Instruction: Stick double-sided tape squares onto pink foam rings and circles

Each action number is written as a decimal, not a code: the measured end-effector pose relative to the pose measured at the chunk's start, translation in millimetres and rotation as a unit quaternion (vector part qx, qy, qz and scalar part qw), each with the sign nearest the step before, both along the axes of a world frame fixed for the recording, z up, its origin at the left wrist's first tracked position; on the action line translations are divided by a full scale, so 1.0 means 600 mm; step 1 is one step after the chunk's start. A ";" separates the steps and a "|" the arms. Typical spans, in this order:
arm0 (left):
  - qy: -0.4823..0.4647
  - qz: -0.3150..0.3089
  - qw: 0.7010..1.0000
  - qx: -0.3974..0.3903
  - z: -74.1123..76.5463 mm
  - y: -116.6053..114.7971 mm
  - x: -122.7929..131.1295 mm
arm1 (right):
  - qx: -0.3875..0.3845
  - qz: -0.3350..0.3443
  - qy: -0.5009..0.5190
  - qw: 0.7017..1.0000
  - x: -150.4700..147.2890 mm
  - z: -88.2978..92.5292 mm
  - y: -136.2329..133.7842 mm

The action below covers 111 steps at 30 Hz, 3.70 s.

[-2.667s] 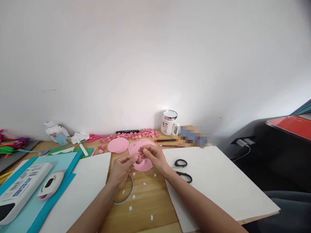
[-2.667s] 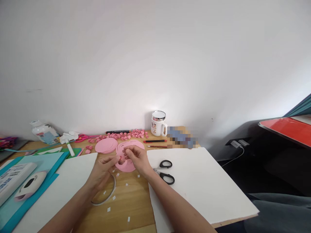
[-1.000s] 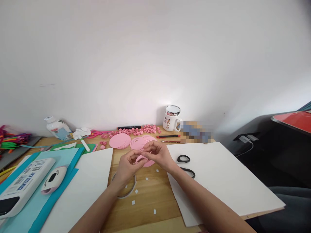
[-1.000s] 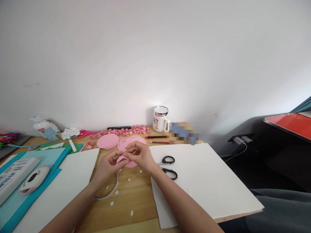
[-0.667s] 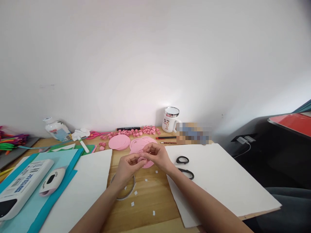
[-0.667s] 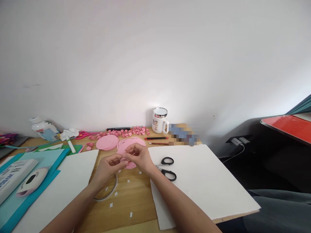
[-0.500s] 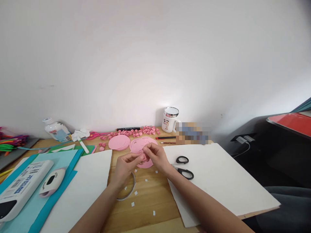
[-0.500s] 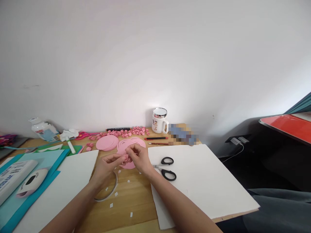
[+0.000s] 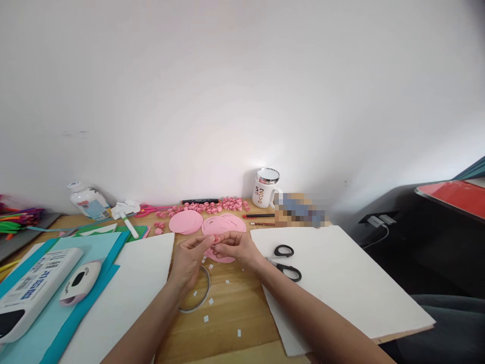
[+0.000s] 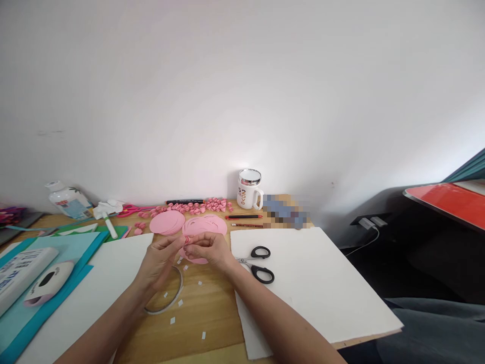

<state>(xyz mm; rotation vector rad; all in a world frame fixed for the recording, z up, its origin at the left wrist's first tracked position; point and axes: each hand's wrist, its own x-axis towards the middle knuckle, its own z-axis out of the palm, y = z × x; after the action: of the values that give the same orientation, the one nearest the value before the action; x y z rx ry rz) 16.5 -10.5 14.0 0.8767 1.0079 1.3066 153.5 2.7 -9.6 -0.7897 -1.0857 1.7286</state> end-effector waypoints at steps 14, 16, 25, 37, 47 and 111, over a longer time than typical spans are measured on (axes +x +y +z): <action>0.168 0.047 0.982 0.069 -0.006 0.005 -0.010 | -0.047 0.029 -0.063 0.996 0.014 0.014 -0.001; 0.224 0.047 0.970 0.086 -0.005 0.004 -0.010 | -0.046 0.030 -0.070 0.996 0.015 0.015 0.000; 0.292 0.022 0.948 0.122 -0.004 0.002 -0.010 | -0.036 -0.021 -0.062 0.997 0.018 0.010 0.006; 0.211 -0.048 0.975 0.059 -0.003 -0.006 -0.003 | 0.118 -0.156 -0.116 0.974 0.010 0.002 0.004; 0.157 -0.028 0.987 0.033 -0.005 -0.004 -0.004 | 0.141 -0.110 -0.109 0.978 0.010 0.000 0.003; 0.296 -0.031 0.945 0.135 -0.014 0.000 -0.008 | 0.189 -0.072 -0.069 0.977 0.008 -0.012 0.017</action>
<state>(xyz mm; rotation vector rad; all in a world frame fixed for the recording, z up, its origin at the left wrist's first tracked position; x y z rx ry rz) 11.8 -10.8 5.4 1.5613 1.2595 1.1631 158.4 12.9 -16.7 -0.7328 -1.3658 1.3071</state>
